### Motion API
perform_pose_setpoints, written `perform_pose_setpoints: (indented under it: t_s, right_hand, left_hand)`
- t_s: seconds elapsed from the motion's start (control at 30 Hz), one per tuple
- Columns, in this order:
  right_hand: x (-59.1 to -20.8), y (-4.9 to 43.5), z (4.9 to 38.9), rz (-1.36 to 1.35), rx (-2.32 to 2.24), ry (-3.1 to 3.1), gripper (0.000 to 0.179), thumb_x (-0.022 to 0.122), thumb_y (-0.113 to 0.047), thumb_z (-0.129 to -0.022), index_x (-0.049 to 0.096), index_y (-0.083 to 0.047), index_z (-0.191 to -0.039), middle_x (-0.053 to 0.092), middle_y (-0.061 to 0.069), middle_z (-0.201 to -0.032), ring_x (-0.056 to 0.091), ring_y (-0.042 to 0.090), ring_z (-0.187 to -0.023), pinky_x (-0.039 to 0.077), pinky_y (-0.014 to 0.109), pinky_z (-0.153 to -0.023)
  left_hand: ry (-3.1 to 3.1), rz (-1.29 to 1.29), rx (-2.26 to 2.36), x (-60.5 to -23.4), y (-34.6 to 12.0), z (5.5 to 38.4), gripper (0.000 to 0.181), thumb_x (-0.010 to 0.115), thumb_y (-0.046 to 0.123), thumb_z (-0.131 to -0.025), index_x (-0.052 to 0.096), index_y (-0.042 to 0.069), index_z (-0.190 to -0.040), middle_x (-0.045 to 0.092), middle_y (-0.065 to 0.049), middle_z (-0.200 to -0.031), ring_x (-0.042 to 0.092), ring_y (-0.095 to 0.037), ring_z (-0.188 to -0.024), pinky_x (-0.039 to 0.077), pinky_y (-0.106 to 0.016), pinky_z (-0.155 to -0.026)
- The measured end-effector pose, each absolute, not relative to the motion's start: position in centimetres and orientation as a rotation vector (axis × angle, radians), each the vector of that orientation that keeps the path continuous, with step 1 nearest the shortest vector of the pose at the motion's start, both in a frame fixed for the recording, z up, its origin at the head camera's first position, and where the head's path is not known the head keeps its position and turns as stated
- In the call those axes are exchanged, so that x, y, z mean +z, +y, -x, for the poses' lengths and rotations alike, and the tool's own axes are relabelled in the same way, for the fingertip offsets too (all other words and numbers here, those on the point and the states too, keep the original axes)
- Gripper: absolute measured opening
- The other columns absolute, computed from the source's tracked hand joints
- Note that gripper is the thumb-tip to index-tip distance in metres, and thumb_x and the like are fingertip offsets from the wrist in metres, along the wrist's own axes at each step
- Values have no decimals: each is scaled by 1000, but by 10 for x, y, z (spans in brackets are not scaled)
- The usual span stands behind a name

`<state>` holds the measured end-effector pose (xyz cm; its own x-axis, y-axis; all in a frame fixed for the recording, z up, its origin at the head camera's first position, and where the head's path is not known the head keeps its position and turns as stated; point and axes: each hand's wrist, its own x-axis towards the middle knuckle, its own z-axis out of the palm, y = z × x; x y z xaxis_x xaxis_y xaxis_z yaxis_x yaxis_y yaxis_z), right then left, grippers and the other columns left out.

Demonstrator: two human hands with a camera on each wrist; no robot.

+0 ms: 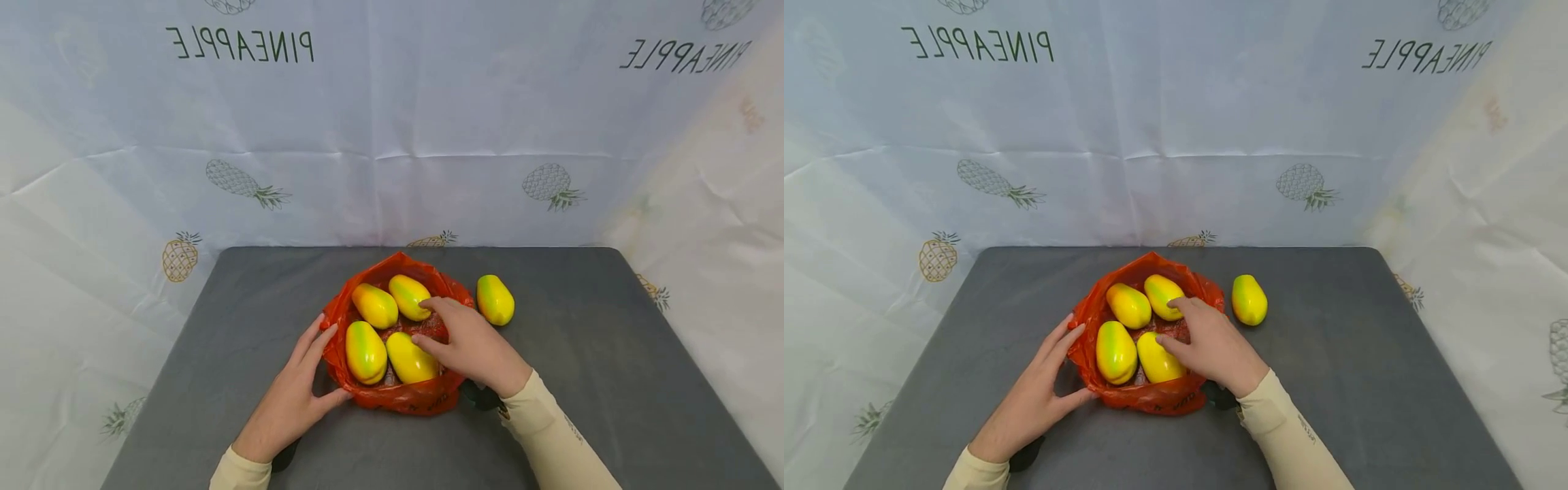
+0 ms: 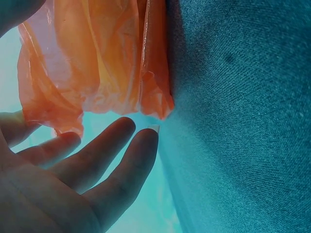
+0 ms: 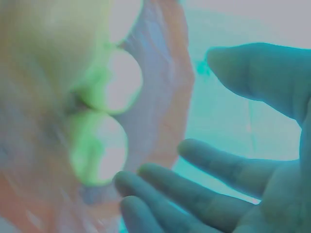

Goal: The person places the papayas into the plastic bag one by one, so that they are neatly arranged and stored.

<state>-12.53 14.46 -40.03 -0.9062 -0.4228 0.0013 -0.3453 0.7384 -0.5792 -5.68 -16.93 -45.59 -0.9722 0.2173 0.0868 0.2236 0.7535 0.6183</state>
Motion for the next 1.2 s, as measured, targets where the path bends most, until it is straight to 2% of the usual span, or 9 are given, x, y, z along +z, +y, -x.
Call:
perform_pose_setpoints:
  t_s: [0.2, 0.37, 0.67, 1.2]
  right_hand:
    - [-388, 173, 142, 531, -1044, 2897, 63, 75, -44, -102, 57, -14, -153, 65, 9, -150, 68, 31, -128, 60, 56, -105]
    - [-394, 199, 154, 364, -1088, 2964, 59, 71, -42, -105, 55, -16, -155, 63, 15, -153, 68, 39, -128, 60, 61, -105]
    - [-420, 225, 168, 193, -1056, 3021, 63, 69, -40, -106, 53, -5, -156, 59, 23, -153, 62, 45, -135, 54, 65, -111]
    - [-446, 242, 188, 53, -931, 2970, 81, 68, -47, -105, 40, 3, -163, 50, 32, -158, 55, 51, -135, 51, 68, -112]
  left_hand:
    - [-2924, 381, -1030, -456, -167, 59, 106, 93, 45, -85, 34, 23, -170, 18, 0, -182, 46, -34, -157, 52, -57, -115]
    - [-2935, 373, -1035, -456, -166, 59, 106, 93, 46, -85, 34, 23, -170, 18, -1, -181, 46, -34, -157, 52, -58, -115]
    - [-2970, 330, -1033, -458, -167, 54, 110, 95, 45, -82, 33, 25, -171, 16, 2, -182, 45, -33, -157, 53, -57, -115]
    - [-2989, 314, -1008, -455, -164, 57, 110, 95, 46, -83, 33, 26, -171, 16, 1, -182, 47, -35, -156, 53, -59, -114]
